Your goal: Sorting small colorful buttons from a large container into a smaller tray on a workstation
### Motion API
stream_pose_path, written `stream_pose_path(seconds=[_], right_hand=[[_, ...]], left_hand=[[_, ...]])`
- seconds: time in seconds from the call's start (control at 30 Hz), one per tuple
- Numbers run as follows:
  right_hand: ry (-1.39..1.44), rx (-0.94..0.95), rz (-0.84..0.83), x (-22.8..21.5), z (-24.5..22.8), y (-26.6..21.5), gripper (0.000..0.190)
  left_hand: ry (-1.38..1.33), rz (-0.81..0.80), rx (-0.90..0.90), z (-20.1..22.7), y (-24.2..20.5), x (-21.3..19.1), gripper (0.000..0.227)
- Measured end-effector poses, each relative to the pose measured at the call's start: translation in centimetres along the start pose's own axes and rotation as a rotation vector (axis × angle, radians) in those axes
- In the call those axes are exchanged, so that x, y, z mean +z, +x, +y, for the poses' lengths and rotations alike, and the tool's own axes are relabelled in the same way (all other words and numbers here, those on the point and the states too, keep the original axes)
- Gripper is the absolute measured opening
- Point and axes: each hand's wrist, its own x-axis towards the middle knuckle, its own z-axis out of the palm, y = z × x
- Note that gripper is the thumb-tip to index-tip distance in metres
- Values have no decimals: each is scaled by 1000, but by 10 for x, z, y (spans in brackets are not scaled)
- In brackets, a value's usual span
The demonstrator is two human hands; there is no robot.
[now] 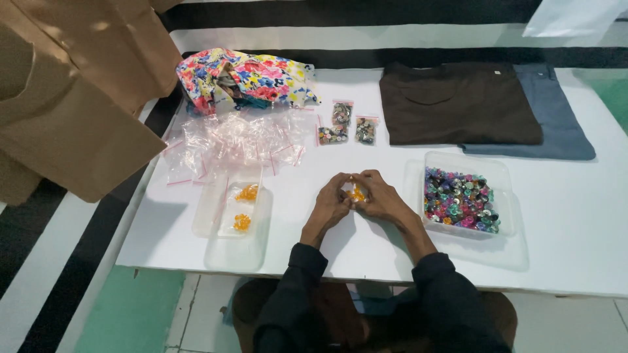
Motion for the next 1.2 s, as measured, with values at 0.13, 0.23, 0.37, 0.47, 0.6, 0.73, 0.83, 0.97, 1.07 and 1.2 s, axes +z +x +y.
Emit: stream_pose_path(seconds=[0.13, 0.23, 0.37, 0.47, 0.6, 0.73, 0.83, 0.97, 1.07, 1.2], right_hand=[[-7, 8, -12, 6, 10, -1, 75], [-19, 17, -6, -1, -6, -12, 74], [-50, 15, 32, -14, -50, -31, 92], [-146, -79, 168, 12, -53, -9, 66], [-19, -275, 379, 71, -54, 64, 24], [116, -253, 363, 114, -77, 136, 25], [287, -135, 356, 121, -105, 164, 40], [267, 0, 317, 129, -119, 174, 42], [254, 20, 351, 137, -114, 187, 23], [486, 95, 336, 137, -105, 186, 16]], left_hand=[[55, 25, 38, -15, -2, 6, 62], [24, 51, 123, 0, -19, 3, 61], [-172, 164, 134, 1, -37, -5, 54], [-202, 343, 74, -17, -46, -16, 42], [-31, 670, 72, -41, -46, -45, 27], [-83, 749, 91, -49, -44, -47, 29], [61, 736, 114, -38, -43, -51, 48], [96, 797, 50, -64, -34, -43, 50], [157, 841, 67, -72, -27, -42, 54], [11, 832, 2, -43, -37, -51, 53]])
